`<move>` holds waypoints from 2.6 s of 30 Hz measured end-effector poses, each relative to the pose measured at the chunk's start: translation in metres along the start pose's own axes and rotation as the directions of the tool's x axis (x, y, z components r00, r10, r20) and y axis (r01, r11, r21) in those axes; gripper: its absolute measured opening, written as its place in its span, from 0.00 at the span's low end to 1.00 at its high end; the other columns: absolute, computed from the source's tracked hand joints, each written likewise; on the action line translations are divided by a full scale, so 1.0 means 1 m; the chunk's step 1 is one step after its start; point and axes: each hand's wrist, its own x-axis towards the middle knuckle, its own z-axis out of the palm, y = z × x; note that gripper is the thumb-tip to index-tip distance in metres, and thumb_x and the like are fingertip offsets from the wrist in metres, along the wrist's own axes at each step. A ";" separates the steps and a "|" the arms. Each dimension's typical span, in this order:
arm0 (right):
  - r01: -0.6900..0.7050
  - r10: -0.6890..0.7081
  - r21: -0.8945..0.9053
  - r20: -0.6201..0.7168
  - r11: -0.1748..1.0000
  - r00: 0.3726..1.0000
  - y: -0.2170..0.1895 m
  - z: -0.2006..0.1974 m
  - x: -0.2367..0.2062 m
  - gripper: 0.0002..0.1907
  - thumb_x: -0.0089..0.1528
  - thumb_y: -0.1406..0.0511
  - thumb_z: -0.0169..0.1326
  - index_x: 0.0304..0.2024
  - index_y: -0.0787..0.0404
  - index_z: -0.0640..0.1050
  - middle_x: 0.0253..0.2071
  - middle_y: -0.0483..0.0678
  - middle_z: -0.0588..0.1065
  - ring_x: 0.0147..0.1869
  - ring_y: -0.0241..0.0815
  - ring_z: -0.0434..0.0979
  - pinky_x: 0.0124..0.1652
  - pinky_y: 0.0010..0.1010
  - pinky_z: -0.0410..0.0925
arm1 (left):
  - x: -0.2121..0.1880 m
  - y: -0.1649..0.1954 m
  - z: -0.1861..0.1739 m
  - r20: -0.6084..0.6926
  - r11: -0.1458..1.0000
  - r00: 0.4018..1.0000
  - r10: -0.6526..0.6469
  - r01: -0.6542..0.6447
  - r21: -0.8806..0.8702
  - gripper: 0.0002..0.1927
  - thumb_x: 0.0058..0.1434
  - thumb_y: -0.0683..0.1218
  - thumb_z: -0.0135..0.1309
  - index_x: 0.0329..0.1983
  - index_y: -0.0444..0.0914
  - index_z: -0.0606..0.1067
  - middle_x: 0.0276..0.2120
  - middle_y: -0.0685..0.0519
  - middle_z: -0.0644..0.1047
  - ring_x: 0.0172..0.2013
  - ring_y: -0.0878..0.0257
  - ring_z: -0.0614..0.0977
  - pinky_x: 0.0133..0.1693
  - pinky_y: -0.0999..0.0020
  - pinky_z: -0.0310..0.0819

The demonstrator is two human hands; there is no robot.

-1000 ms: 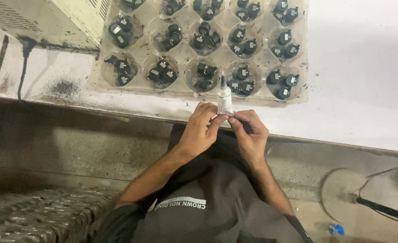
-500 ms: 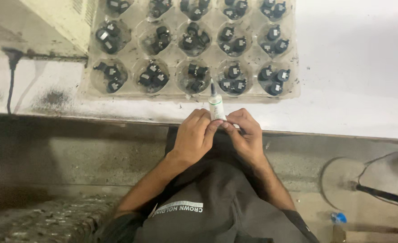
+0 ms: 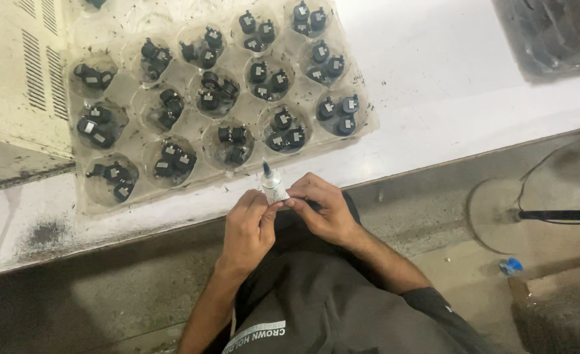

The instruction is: The person picks small black plug-shaped components one at a time from a plastic tray, squeezes adhesive from a tube onto each component, and places the treated component back into the tray. The person repeats this cycle for successive components and at times handles the tube with both hands.

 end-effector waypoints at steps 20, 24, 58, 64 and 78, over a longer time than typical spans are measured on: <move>-0.112 0.115 0.028 -0.129 0.993 0.985 0.004 -0.007 0.003 0.04 0.70 0.71 0.56 0.43 0.68 0.78 0.38 0.46 0.72 0.42 0.35 0.71 0.43 0.25 0.65 | 0.026 -0.005 0.009 0.003 0.985 0.990 0.142 -0.141 -0.095 0.09 0.70 0.40 0.55 0.35 0.32 0.70 0.34 0.43 0.73 0.35 0.45 0.76 0.37 0.51 0.70; -0.111 0.110 0.003 -0.168 0.994 0.980 0.002 -0.004 0.006 0.04 0.70 0.71 0.57 0.45 0.68 0.79 0.38 0.46 0.72 0.42 0.35 0.71 0.43 0.25 0.66 | 0.028 -0.006 0.012 0.024 0.989 0.999 0.032 -0.029 -0.143 0.10 0.72 0.43 0.57 0.38 0.32 0.71 0.35 0.44 0.74 0.36 0.47 0.77 0.38 0.53 0.71; 0.537 -0.380 -0.581 0.380 0.612 0.843 -0.032 -0.019 0.035 0.24 0.53 0.76 0.60 0.53 0.58 0.81 0.51 0.45 0.77 0.51 0.47 0.75 0.47 0.41 0.67 | 0.039 -0.027 -0.004 0.115 0.512 0.900 -0.420 0.340 -0.789 0.22 0.71 0.49 0.61 0.62 0.32 0.73 0.45 0.53 0.79 0.38 0.71 0.81 0.38 0.76 0.79; 0.467 -0.276 -0.527 0.402 0.710 0.873 -0.031 -0.021 0.043 0.23 0.53 0.77 0.60 0.51 0.58 0.82 0.50 0.45 0.77 0.50 0.48 0.76 0.47 0.40 0.66 | 0.039 -0.013 -0.010 0.046 0.731 0.898 -0.438 0.385 -0.563 0.21 0.66 0.47 0.64 0.56 0.31 0.75 0.40 0.53 0.81 0.30 0.73 0.78 0.32 0.80 0.73; -0.240 0.357 0.799 0.034 0.552 0.934 0.026 0.006 0.005 0.25 0.69 0.68 0.61 0.66 0.70 0.71 0.52 0.52 0.77 0.48 0.40 0.75 0.49 0.37 0.69 | 0.028 -0.010 0.007 -0.014 0.564 0.934 -0.356 0.203 -0.801 0.21 0.71 0.40 0.61 0.63 0.30 0.70 0.55 0.45 0.79 0.55 0.63 0.81 0.59 0.67 0.77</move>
